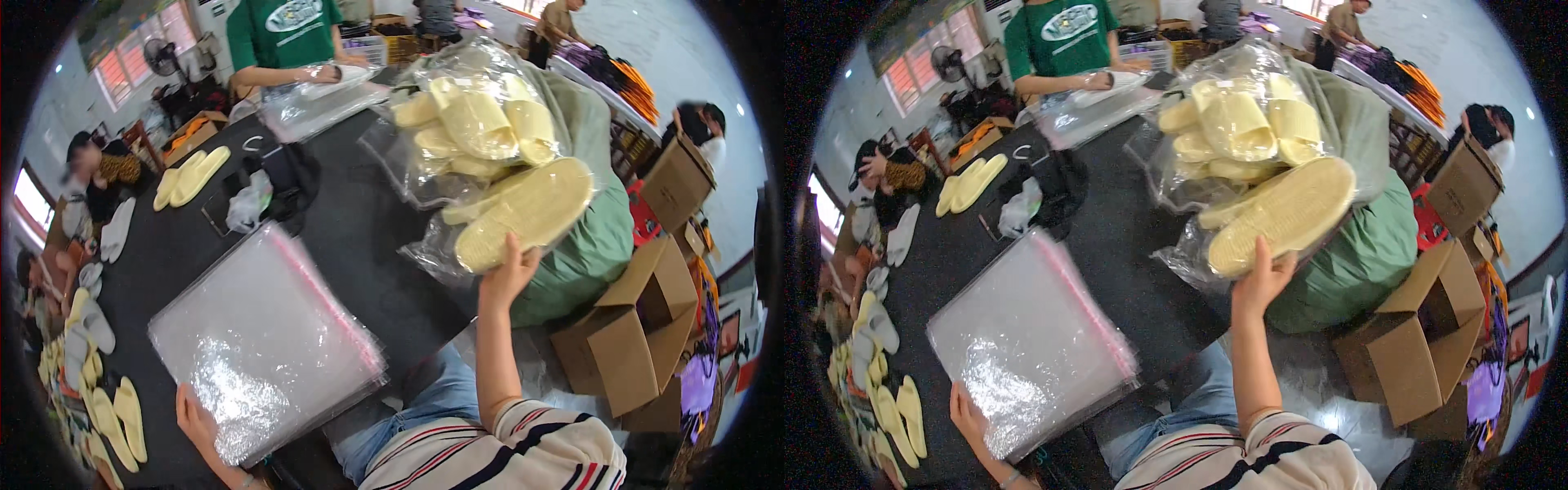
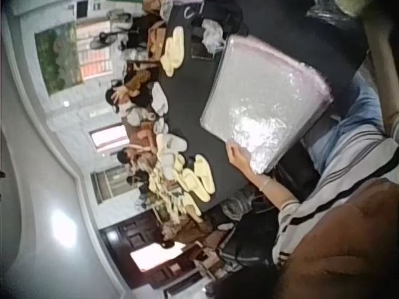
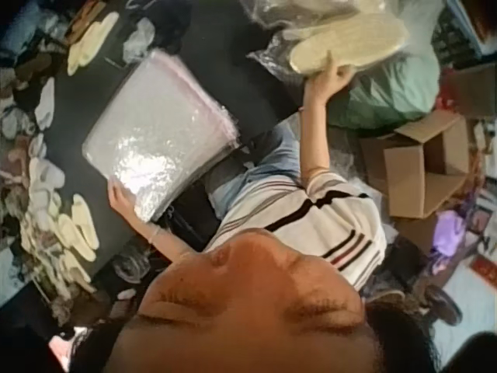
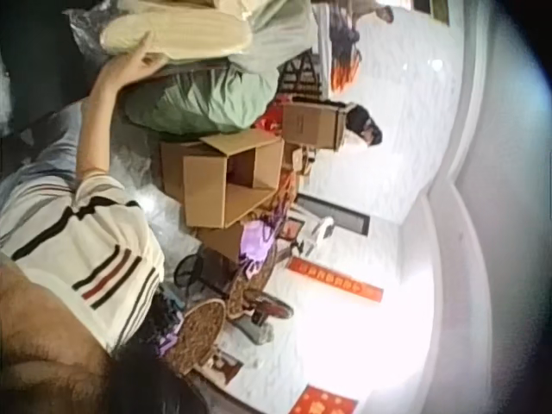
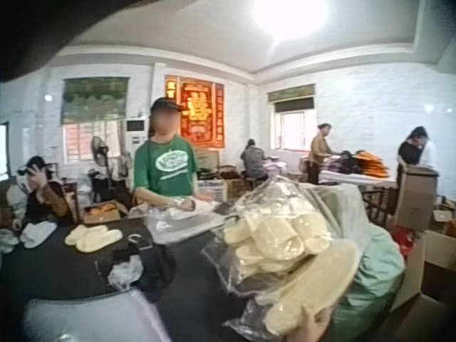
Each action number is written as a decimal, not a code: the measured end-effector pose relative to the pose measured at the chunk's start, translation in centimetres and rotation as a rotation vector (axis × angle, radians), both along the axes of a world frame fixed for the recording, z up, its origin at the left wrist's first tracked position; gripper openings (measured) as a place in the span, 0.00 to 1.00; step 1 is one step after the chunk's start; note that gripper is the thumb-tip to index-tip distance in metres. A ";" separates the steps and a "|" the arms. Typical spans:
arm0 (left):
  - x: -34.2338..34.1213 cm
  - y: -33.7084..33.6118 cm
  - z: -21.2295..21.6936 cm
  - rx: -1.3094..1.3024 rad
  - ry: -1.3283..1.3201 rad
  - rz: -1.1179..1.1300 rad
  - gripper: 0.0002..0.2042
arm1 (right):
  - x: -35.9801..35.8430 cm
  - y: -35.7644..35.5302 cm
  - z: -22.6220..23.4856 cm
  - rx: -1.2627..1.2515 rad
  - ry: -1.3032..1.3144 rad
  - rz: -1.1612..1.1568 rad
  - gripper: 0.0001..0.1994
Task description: The person repeatedly picks up pairs of yellow and black plastic slippers, places them into clear plastic bags, and sets the packaged pairs aside on the table. The process is repeated continuously with multiple pairs of slippers.
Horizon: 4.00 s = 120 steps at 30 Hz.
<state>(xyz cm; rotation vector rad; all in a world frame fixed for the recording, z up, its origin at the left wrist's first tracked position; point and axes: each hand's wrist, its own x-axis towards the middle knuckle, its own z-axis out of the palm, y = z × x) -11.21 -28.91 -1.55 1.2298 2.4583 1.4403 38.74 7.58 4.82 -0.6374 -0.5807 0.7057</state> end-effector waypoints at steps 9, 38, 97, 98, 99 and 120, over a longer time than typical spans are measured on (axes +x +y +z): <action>0.1 -0.6 -0.9 -0.164 0.477 -0.014 0.16 | -5.4 -6.9 6.1 0.296 -0.992 -0.034 0.22; 0.5 0.3 -0.4 0.166 -0.326 0.026 0.18 | -18.5 0.0 0.3 0.436 -1.566 1.184 0.19; 11.8 -2.1 6.6 -0.171 -0.001 0.402 0.28 | -17.7 0.4 -0.2 0.463 -0.753 2.485 0.13; 11.3 -2.0 6.6 -0.136 0.071 0.377 0.28 | -18.0 0.2 -0.7 0.522 -0.792 2.318 0.15; 10.8 -2.0 6.7 -0.103 0.144 0.346 0.28 | -18.7 -0.3 -0.9 0.573 -0.819 2.144 0.16; 6.9 4.6 2.3 -0.060 0.073 0.050 0.26 | -19.3 -2.7 -0.1 0.847 -1.200 1.615 0.34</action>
